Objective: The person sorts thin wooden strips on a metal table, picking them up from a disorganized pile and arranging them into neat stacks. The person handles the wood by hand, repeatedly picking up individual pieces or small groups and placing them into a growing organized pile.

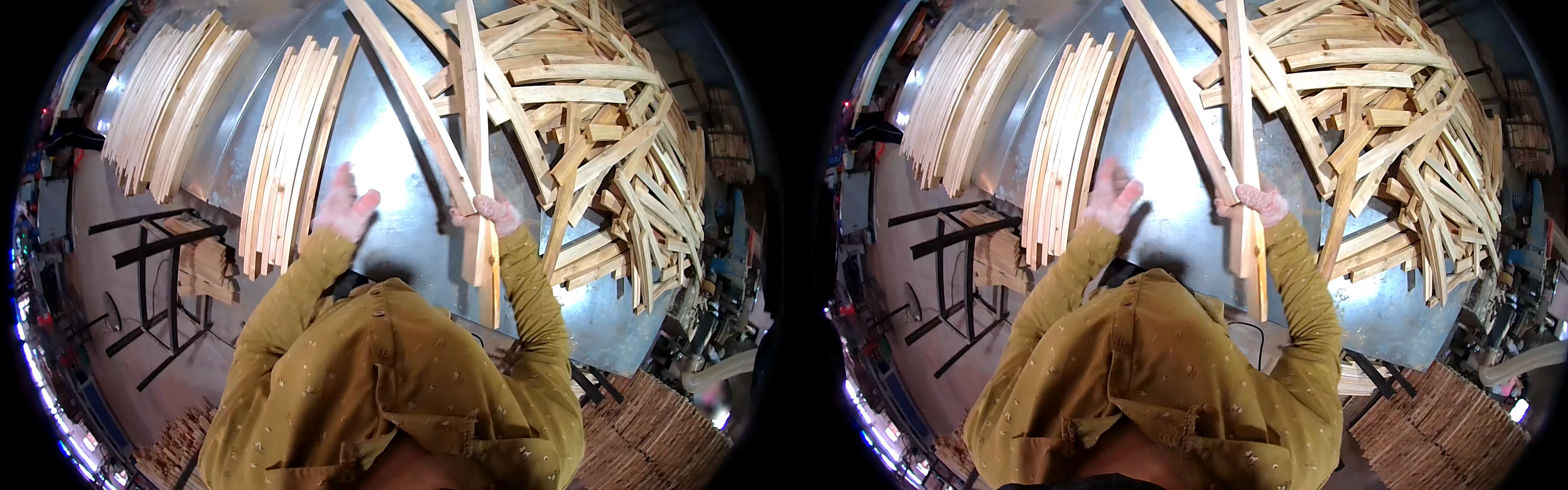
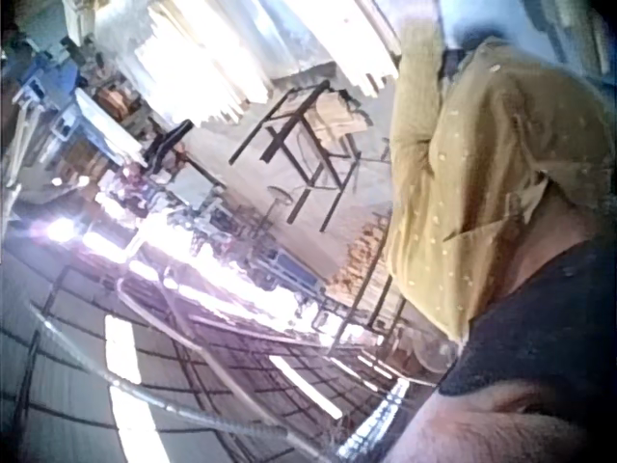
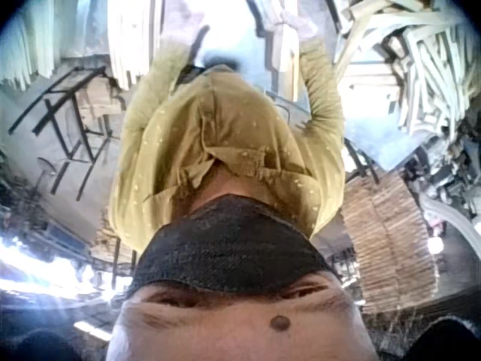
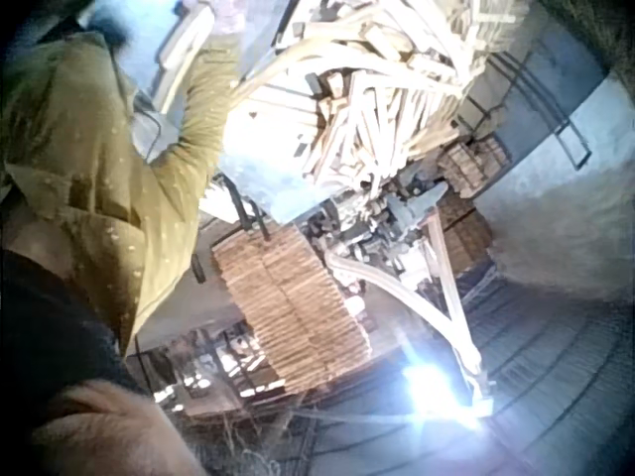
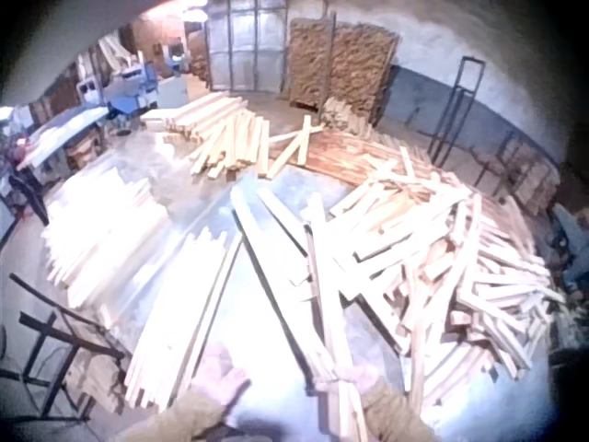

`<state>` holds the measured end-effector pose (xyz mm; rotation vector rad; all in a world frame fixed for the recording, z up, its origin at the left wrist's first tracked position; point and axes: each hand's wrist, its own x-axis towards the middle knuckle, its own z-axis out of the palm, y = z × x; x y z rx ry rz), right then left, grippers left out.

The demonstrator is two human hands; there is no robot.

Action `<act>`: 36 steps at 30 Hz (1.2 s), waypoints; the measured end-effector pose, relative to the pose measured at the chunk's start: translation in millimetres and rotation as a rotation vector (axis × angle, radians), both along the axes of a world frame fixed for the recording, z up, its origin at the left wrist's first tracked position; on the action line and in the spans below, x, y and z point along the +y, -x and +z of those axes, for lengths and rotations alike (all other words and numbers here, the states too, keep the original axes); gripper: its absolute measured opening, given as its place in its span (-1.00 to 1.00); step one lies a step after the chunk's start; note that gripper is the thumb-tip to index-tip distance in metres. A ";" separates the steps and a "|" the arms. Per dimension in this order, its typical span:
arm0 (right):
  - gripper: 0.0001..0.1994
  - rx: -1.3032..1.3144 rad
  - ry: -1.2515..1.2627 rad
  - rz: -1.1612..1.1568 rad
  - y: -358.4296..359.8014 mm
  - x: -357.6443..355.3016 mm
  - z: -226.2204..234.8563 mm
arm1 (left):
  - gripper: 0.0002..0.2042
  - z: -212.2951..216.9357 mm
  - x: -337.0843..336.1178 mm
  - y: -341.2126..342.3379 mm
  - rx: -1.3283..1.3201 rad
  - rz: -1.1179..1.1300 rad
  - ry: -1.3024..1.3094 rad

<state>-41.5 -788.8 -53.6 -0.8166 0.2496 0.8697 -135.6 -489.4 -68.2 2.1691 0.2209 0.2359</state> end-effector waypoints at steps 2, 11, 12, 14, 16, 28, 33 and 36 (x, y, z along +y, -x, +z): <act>-0.32 0.178 -0.329 0.059 17.1 11.9 -20.1 | -0.41 2.0 -36.2 -31.6 0.201 -0.123 0.878; -0.39 0.363 -0.568 0.063 34.6 29.4 -45.5 | -0.39 4.2 -14.4 -68.2 0.481 0.154 0.281; -0.40 0.329 -0.525 0.094 27.4 28.1 -42.9 | -0.41 9.4 -7.7 -50.3 0.576 0.175 0.118; -0.38 0.282 -0.480 0.131 17.4 29.0 -43.3 | -0.44 20.5 -3.4 -23.5 0.737 0.178 -0.152; -0.33 0.258 -0.487 0.151 9.4 36.8 -48.1 | -0.47 31.9 1.5 -4.1 0.868 0.152 -0.373; -0.13 -0.413 0.595 -0.062 5.2 168.9 -71.3 | -0.58 -17.1 7.7 23.9 0.583 0.030 -0.698; -0.16 -0.055 0.451 -0.074 -19.0 178.6 -99.5 | -0.30 -33.8 33.6 21.7 0.732 0.091 -0.624; -0.18 -0.107 0.143 -0.128 -2.6 195.2 -88.9 | -0.30 -16.4 40.3 13.1 0.911 0.084 -0.481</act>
